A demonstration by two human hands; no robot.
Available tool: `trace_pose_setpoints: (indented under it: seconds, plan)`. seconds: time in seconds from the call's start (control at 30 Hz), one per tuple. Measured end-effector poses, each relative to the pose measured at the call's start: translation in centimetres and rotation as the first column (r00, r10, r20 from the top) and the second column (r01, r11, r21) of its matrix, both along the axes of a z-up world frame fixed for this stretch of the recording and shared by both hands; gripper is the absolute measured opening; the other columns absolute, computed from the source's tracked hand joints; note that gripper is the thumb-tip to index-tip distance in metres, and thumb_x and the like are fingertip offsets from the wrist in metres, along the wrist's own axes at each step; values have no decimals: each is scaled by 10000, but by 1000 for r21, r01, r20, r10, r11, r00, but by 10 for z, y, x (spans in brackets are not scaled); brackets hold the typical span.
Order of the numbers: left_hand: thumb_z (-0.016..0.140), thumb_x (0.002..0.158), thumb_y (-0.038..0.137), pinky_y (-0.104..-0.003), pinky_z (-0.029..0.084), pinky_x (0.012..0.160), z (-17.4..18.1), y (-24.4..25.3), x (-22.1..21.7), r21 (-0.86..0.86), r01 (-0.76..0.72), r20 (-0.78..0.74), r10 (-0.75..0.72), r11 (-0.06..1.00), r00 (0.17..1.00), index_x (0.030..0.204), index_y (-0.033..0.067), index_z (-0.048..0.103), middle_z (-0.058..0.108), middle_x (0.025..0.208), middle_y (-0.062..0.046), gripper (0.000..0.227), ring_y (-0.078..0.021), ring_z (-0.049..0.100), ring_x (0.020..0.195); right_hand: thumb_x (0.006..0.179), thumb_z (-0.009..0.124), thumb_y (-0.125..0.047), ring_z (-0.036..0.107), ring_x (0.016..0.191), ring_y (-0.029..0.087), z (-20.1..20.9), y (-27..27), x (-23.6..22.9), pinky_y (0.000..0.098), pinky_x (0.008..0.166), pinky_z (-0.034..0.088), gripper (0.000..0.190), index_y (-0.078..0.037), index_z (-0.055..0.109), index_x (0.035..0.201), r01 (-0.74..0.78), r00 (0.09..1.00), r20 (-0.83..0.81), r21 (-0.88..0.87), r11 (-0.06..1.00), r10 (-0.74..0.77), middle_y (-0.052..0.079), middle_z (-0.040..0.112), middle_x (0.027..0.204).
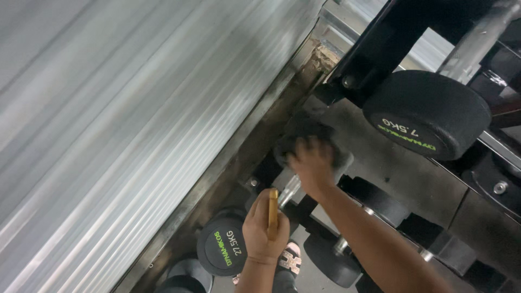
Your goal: The person cleans a set of dumbbells by spraying them with a liquid and wiping them down with a cloth while they are stored on a weight rack.
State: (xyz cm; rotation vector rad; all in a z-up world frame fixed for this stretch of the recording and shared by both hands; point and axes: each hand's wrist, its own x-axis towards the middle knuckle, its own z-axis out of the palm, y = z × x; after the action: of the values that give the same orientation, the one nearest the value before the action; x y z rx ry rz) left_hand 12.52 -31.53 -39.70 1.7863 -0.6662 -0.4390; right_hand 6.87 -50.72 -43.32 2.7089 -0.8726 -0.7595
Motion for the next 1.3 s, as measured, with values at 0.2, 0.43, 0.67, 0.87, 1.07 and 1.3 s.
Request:
trace_pose_setpoints:
  seconds: [0.2, 0.43, 0.67, 0.87, 1.07, 1.3]
  plan:
    - [647, 746, 102, -394, 610, 797, -10, 35, 7, 75, -91, 40, 88, 993, 995, 1189, 37, 680, 741, 1046, -177, 450, -325, 748, 915, 856, 763, -378, 411, 1343, 463, -24, -2, -101, 530, 1101, 403, 680, -55, 483, 1386, 410, 608, 625, 280, 868, -489, 290, 369, 1459]
    - [597, 769, 99, -346, 590, 764, -9, 83, 23, 81, -160, -38, 164, 984, 986, 1176, 34, 698, 746, 980, -138, 425, -249, 751, 820, 929, 703, -227, 565, 1207, 446, -25, -3, -92, 517, 1001, 499, 532, -3, 531, 1380, 651, 349, 654, 346, 676, -671, 257, 503, 1364]
    - [600, 823, 92, -344, 600, 800, -3, 75, 13, 13, -123, -29, 123, 992, 992, 1186, 22, 692, 754, 1051, -137, 381, -260, 758, 875, 802, 769, -131, 508, 1290, 439, -55, 39, -44, 540, 1043, 449, 538, -122, 626, 1321, 73, 789, 605, 81, 994, -107, 226, 521, 1398]
    - [632, 817, 68, -390, 592, 890, -3, 57, 6, 42, -32, 47, 30, 999, 998, 1225, 40, 680, 713, 1226, -178, 412, -343, 731, 1049, 788, 776, -89, 318, 1456, 424, -90, 48, -61, 549, 1159, 268, 565, -141, 606, 1324, 156, 858, 386, 431, 889, -338, 164, 423, 1548]
    - [647, 767, 81, -430, 575, 902, -18, 59, 4, 95, 1, 87, -9, 995, 996, 1231, 20, 668, 684, 1249, -213, 469, -402, 693, 1081, 767, 757, -17, 260, 1517, 390, -95, 77, -93, 525, 1248, 189, 494, -102, 661, 1244, -23, 855, 449, 533, 846, -260, 141, 520, 1438]
    - [649, 797, 113, -428, 570, 908, -31, 94, 5, 159, -25, 42, 18, 987, 999, 1212, 4, 666, 693, 1215, -218, 429, -396, 694, 1075, 806, 717, -46, 524, 1267, 321, -34, 87, -83, 439, 1093, 455, 466, -125, 666, 1262, 329, 886, 198, 366, 870, -419, 124, 608, 1278]
